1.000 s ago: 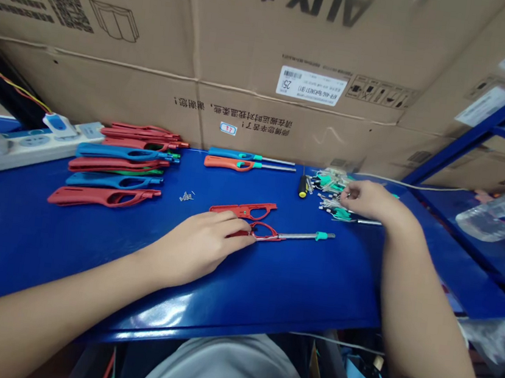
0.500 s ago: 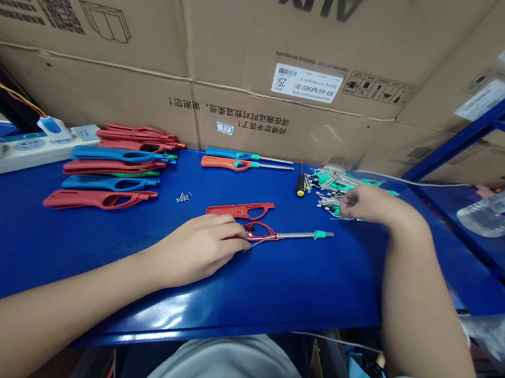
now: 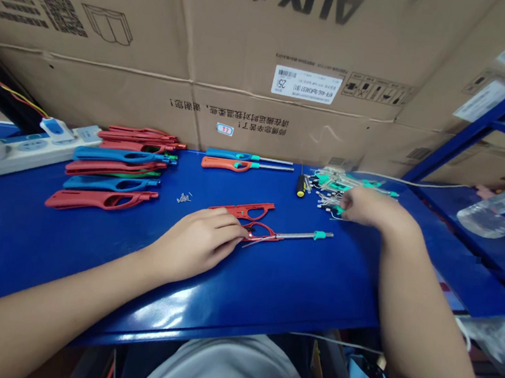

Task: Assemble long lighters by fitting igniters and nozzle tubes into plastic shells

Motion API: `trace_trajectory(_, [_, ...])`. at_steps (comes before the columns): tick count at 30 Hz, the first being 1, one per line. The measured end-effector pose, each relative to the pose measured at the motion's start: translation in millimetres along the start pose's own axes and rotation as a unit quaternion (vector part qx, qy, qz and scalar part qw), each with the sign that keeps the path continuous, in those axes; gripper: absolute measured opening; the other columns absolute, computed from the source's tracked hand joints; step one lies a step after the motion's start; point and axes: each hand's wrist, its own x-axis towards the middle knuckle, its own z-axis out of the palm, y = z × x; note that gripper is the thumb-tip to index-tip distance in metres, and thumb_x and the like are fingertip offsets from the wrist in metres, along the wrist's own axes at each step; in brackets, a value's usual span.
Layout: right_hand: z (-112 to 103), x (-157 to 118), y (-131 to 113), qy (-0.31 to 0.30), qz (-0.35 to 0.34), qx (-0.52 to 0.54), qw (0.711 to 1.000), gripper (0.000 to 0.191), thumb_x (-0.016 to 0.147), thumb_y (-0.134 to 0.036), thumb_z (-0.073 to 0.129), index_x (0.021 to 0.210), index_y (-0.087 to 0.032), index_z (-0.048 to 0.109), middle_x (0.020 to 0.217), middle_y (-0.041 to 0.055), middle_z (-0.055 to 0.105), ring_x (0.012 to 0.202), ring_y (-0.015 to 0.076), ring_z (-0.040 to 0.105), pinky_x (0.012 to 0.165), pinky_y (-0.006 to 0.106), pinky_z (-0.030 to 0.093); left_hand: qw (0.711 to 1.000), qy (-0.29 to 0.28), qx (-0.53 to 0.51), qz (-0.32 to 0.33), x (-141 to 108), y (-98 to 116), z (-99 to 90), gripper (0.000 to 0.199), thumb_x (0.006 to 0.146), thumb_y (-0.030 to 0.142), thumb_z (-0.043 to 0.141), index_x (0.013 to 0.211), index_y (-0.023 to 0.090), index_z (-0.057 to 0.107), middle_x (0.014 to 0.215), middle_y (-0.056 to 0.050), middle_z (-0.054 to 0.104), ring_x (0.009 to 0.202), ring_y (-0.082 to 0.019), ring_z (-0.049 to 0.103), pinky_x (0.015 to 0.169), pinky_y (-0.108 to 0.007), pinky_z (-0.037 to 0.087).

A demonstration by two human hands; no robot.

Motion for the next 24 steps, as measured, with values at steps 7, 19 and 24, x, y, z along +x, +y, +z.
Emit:
trace_trajectory(7, [-2, -4, 2, 0.08, 0.019, 0.017, 0.996, 0.014, 0.069, -0.014, 0.071, 0.079, -0.022, 0.067, 0.089, 0.0137, 0.069, 0.082, 0.0329, 0.065, 0.062, 0.037, 0.042, 1.0, 0.004, 0.005, -0.031, 2, 1, -1.9, 0.023, 0.1, 0.019, 0.05, 0.111, 0.018, 0.07, 0.106, -0.007, 0.074, 0.097, -0.023, 0.065, 0.084, -0.037, 0.054])
trace_trajectory(19, [7, -19, -47, 0.091, -0.344, 0.255, 0.899, 0.025, 0.085, -0.045, 0.069, 0.087, -0.019, 0.069, 0.079, 0.003, 0.069, 0.067, 0.0159, 0.058, 0.061, 0.027, 0.041, 0.996, -0.025, -0.002, -0.09, 1, 4, 2.6, 0.027, 0.101, 0.035, 0.055, 0.119, 0.019, 0.067, 0.118, -0.009, 0.07, 0.107, -0.026, 0.062, 0.092, -0.044, 0.048])
trace_trajectory(24, [30, -27, -84, 0.066, -0.469, 0.274, 0.837, 0.031, 0.087, -0.044, 0.072, 0.076, -0.016, 0.064, 0.075, 0.0014, 0.064, 0.064, 0.0118, 0.052, 0.061, 0.024, 0.037, 0.994, -0.038, 0.006, -0.102, 0, 1, 6.7, 0.025, 0.098, 0.034, 0.06, 0.118, 0.02, 0.066, 0.118, -0.008, 0.07, 0.107, -0.027, 0.061, 0.091, -0.044, 0.047])
